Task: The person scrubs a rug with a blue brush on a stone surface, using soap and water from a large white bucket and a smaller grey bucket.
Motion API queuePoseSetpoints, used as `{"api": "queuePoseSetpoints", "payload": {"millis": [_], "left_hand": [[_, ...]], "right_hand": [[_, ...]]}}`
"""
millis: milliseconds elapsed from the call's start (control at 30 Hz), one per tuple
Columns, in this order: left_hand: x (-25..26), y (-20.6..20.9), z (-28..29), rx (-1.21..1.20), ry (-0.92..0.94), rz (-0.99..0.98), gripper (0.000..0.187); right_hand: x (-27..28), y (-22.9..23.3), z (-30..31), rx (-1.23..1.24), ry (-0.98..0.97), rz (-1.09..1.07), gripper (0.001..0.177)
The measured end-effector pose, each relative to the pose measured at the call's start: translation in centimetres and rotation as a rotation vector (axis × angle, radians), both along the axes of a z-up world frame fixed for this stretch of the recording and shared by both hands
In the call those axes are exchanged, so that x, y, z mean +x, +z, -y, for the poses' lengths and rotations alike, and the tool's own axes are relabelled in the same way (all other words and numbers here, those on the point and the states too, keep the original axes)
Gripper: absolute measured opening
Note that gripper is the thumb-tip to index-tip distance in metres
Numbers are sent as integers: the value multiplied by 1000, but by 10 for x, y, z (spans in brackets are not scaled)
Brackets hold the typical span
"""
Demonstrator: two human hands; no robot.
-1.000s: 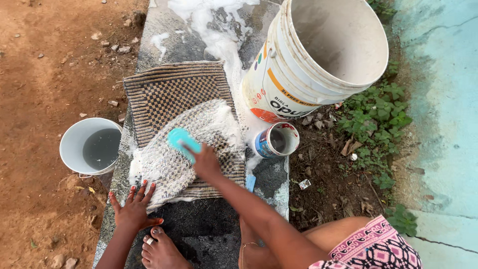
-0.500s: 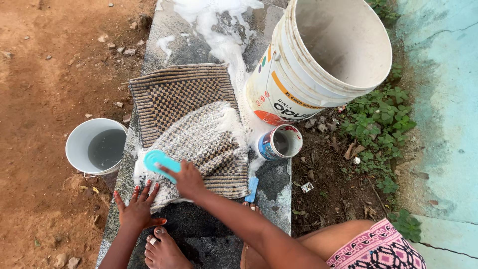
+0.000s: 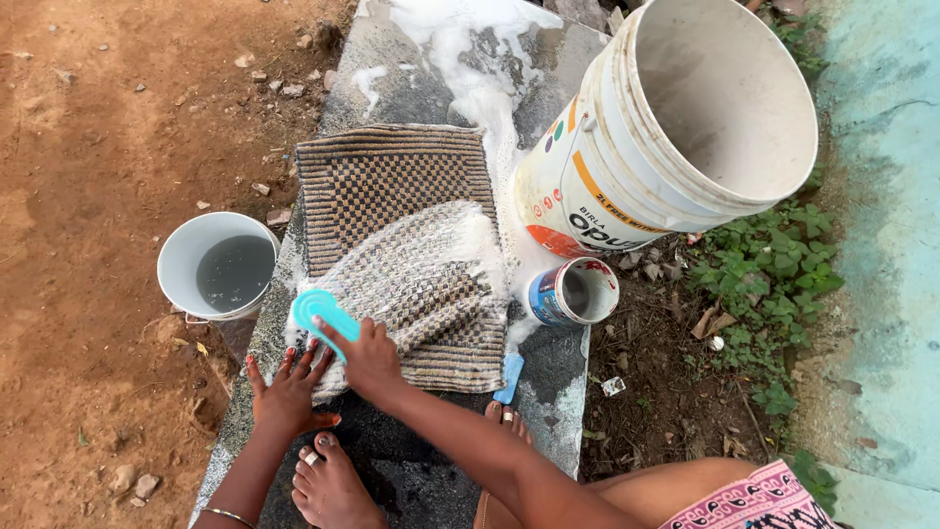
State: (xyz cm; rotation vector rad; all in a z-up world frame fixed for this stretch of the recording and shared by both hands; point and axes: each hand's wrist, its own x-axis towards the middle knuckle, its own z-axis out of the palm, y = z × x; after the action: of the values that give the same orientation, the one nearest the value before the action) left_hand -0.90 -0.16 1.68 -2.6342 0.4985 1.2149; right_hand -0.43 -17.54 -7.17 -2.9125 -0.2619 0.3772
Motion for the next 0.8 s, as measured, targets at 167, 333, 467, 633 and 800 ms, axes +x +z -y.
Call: {"api": "queuePoseSetpoints", "payload": {"millis": [167, 333, 467, 633, 800], "left_hand": [[-3, -10, -3, -21, 21, 13, 119], [0, -4, -1, -8, 29, -50, 121], [3, -2, 2, -1, 38, -29, 124], [1, -5, -2, -33, 40, -11, 120], [3, -10, -6, -28, 24, -27, 117]], "right_hand": [[76, -5, 139, -113, -408, 139, 102], [89, 16, 160, -140, -618, 25, 98], [17, 3, 28, -32, -166, -143, 92], [38, -9, 50, -87, 79, 20, 69], [110, 16, 205, -190, -626, -3, 106]]}}
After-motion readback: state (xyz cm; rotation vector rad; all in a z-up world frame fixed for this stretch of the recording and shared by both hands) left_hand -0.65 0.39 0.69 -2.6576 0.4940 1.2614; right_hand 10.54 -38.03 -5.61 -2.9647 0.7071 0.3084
